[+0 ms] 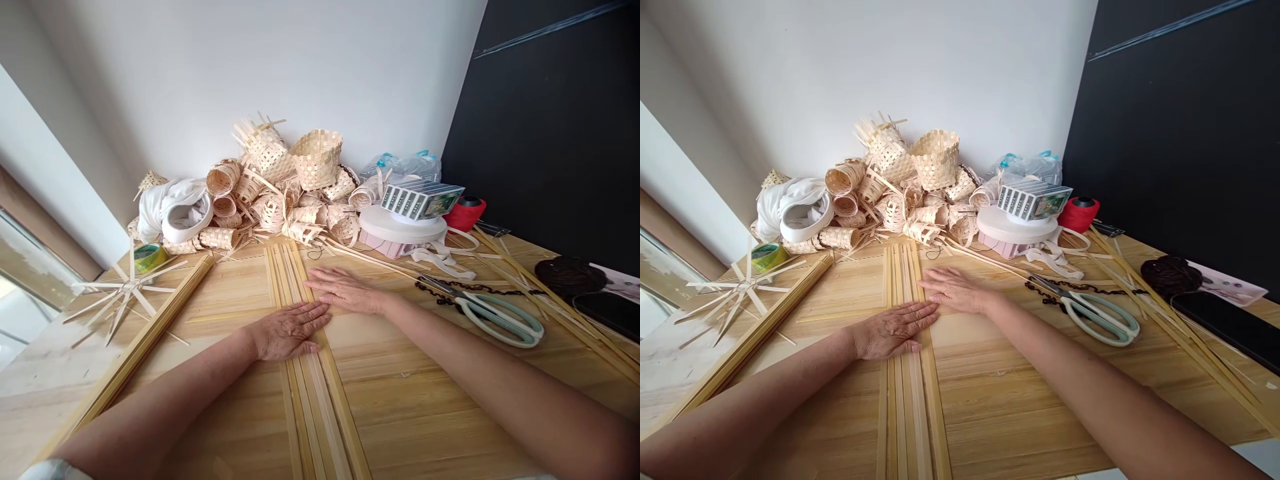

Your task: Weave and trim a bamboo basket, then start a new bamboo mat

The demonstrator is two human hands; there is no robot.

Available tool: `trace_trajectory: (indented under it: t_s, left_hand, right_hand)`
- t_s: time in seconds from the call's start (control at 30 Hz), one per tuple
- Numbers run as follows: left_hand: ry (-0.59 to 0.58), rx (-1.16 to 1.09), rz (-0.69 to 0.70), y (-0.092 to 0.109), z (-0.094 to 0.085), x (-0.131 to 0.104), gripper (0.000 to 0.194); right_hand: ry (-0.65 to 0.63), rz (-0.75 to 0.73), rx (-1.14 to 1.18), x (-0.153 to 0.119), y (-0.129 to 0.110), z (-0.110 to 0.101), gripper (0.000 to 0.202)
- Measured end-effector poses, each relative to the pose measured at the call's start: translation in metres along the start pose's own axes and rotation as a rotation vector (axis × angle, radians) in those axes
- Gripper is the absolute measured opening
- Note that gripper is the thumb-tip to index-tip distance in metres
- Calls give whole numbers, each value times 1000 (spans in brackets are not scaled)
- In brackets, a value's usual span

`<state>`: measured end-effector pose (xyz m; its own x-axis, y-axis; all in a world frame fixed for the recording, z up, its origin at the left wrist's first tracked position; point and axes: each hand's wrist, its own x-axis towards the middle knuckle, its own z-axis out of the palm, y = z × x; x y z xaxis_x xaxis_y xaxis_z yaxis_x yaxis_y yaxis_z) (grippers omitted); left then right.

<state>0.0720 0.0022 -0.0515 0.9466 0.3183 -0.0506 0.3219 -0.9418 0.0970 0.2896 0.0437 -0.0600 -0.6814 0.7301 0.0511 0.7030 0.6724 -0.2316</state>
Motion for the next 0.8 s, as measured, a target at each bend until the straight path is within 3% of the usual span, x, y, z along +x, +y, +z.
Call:
trace_trajectory:
  t_s: [0.37,0.57,0.8]
  left_hand:
    - [-20,9,-18,2,-1,1,59]
    - [-38,1,-44,4,-4,1,58]
    - [-14,-28,-50,5,-2,0,59]
  right_hand:
    - [13,113,17,2,-11,-2,50]
    - [59,-85,38,39,-31,-11,49]
    - [-82,-164,49,72,-39,5,41]
